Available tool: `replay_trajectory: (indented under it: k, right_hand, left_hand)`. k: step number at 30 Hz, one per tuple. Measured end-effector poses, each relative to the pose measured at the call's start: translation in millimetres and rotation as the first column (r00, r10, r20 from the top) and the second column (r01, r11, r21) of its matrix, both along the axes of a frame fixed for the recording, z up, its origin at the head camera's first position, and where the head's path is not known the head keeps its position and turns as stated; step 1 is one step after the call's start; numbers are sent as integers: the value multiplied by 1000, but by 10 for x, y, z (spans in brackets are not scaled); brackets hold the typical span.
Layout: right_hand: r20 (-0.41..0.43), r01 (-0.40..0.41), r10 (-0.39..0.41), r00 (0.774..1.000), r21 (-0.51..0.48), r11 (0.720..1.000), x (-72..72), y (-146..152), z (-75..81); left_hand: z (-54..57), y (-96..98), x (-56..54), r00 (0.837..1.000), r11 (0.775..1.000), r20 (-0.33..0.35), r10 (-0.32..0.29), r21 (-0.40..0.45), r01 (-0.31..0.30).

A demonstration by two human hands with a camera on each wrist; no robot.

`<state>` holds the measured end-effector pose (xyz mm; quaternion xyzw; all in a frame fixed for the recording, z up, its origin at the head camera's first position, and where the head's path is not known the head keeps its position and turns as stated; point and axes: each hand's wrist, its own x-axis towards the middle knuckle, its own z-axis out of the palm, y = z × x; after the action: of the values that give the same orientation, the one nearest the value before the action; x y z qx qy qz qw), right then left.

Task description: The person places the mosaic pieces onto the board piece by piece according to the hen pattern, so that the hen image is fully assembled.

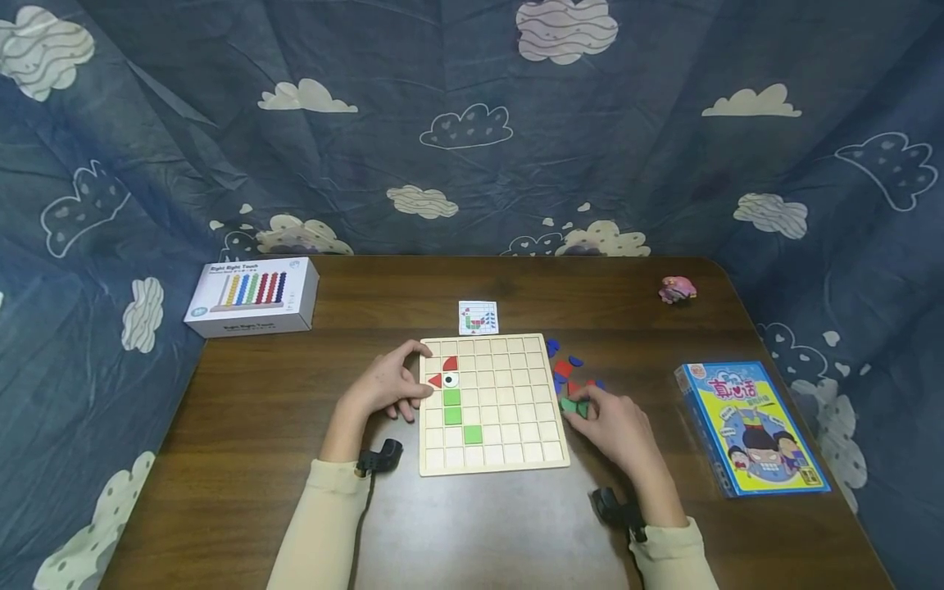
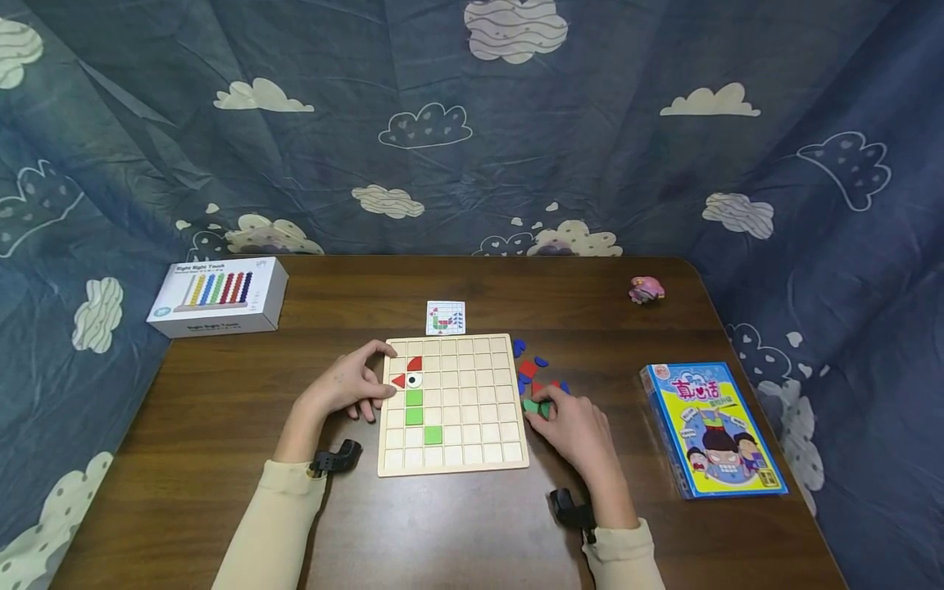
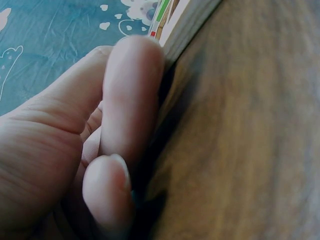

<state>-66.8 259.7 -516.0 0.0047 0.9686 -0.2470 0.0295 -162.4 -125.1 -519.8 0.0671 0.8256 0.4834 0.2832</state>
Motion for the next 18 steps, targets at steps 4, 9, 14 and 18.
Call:
replay_trajectory:
  k: [4,9,14,18]
  right_hand:
    - [-90,-63,59,994,-39,997,32,-217,134]
    - [-163,-246,233,959,-62,967,89,-821,247]
    - [-177,-349,342,923,-11,937,115,-1342,196]
    - [-153,-356,362,919,64,932,119,-1514,106]
  left_hand:
    - [12,-4,1,1000,1000,7,-1,0,1]
    - [28,-21,-2,1000,1000,11,2,4,-2]
    - [23,-17,-8,1000,1000,6,-6,17,6]
    - [18,-16,-12,1000,1000,13,-13,21,13]
